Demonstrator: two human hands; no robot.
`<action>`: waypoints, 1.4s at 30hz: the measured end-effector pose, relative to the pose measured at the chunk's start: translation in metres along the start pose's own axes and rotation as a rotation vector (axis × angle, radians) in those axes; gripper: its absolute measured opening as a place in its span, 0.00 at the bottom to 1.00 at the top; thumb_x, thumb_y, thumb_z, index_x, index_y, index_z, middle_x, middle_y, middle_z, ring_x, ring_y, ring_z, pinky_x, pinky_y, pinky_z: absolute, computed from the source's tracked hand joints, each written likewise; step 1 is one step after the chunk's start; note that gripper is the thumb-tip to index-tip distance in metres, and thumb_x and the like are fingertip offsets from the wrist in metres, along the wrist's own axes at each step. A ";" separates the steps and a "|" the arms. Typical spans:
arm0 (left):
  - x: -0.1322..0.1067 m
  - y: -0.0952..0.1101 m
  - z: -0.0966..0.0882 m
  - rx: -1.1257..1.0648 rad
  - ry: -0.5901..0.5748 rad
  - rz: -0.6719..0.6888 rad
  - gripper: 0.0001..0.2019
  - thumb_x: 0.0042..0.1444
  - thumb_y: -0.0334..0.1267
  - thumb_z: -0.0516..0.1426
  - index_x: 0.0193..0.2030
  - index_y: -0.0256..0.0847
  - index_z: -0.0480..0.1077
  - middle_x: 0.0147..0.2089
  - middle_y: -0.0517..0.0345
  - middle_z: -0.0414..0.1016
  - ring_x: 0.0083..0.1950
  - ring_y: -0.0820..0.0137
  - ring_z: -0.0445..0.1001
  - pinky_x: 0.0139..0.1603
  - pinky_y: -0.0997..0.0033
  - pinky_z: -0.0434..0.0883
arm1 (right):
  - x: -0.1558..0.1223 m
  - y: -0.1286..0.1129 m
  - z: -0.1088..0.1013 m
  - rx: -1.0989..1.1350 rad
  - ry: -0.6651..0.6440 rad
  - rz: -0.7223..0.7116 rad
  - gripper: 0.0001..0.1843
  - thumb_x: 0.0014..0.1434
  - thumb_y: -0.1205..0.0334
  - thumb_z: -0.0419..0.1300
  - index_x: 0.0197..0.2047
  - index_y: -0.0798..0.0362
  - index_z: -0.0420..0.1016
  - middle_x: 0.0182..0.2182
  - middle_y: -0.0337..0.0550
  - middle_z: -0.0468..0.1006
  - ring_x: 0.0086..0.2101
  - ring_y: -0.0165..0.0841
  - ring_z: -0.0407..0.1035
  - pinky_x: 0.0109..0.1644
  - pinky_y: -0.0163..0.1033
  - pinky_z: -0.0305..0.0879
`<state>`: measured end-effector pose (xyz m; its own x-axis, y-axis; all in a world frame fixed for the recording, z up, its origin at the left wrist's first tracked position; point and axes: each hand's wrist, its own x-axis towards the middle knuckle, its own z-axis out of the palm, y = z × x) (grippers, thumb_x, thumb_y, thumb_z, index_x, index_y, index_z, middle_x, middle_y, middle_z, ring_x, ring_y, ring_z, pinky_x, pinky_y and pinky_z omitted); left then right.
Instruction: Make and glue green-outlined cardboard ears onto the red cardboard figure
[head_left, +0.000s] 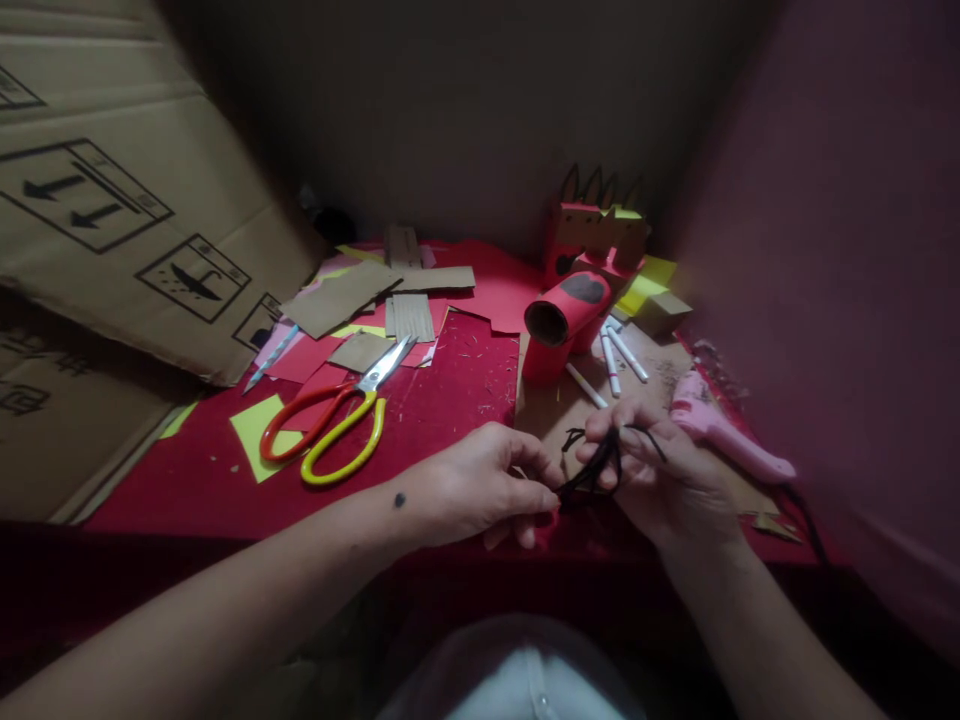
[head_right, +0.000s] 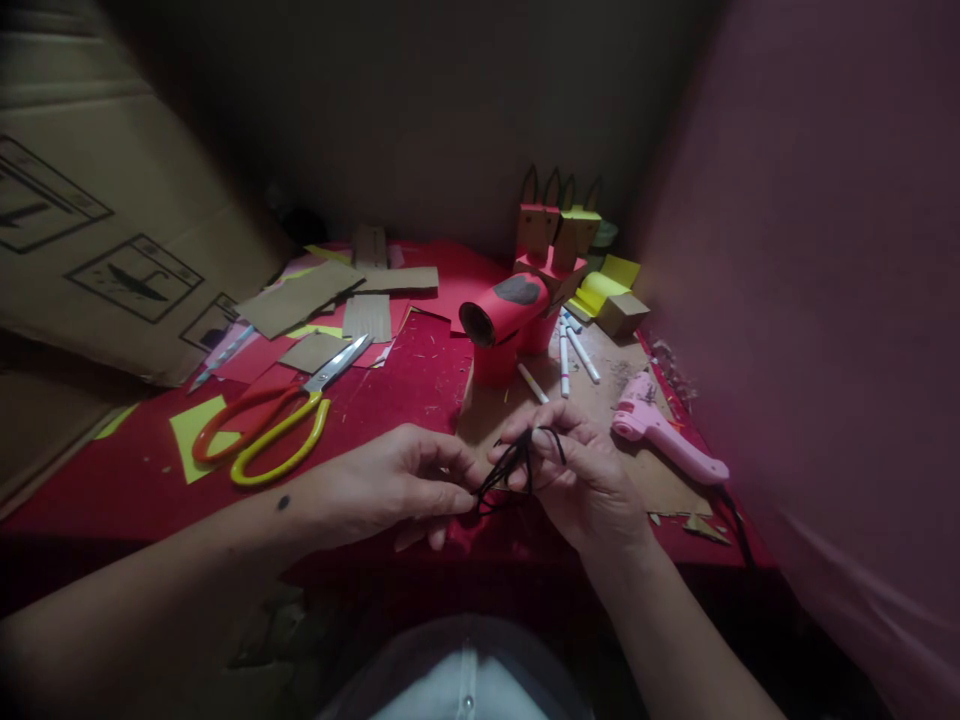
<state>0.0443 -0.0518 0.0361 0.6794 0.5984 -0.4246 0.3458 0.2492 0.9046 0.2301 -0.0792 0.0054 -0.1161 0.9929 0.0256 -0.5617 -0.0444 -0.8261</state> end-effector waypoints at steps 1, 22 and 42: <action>0.001 -0.001 0.001 0.000 0.000 0.004 0.04 0.51 0.33 0.55 0.33 0.36 0.67 0.17 0.63 0.67 0.14 0.79 0.59 0.15 0.81 0.56 | 0.000 0.000 0.000 0.004 -0.002 -0.002 0.06 0.47 0.65 0.67 0.29 0.51 0.73 0.29 0.38 0.77 0.29 0.30 0.76 0.23 0.26 0.70; -0.022 0.038 -0.020 0.884 0.421 0.567 0.06 0.52 0.25 0.54 0.31 0.37 0.70 0.28 0.62 0.72 0.28 0.76 0.67 0.29 0.78 0.62 | 0.001 -0.003 -0.003 0.054 -0.120 0.045 0.02 0.50 0.68 0.61 0.30 0.54 0.71 0.31 0.43 0.78 0.31 0.33 0.74 0.30 0.34 0.71; 0.013 0.062 -0.037 0.313 0.327 0.430 0.03 0.50 0.28 0.56 0.31 0.37 0.71 0.20 0.62 0.71 0.19 0.76 0.66 0.18 0.78 0.63 | 0.040 -0.031 0.012 -0.333 -0.071 0.097 0.05 0.47 0.69 0.63 0.26 0.56 0.70 0.31 0.41 0.78 0.22 0.25 0.69 0.25 0.32 0.62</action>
<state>0.0505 0.0000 0.0884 0.5841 0.8100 0.0529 0.2925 -0.2708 0.9171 0.2328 -0.0395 0.0390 -0.2192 0.9751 -0.0323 -0.2483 -0.0878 -0.9647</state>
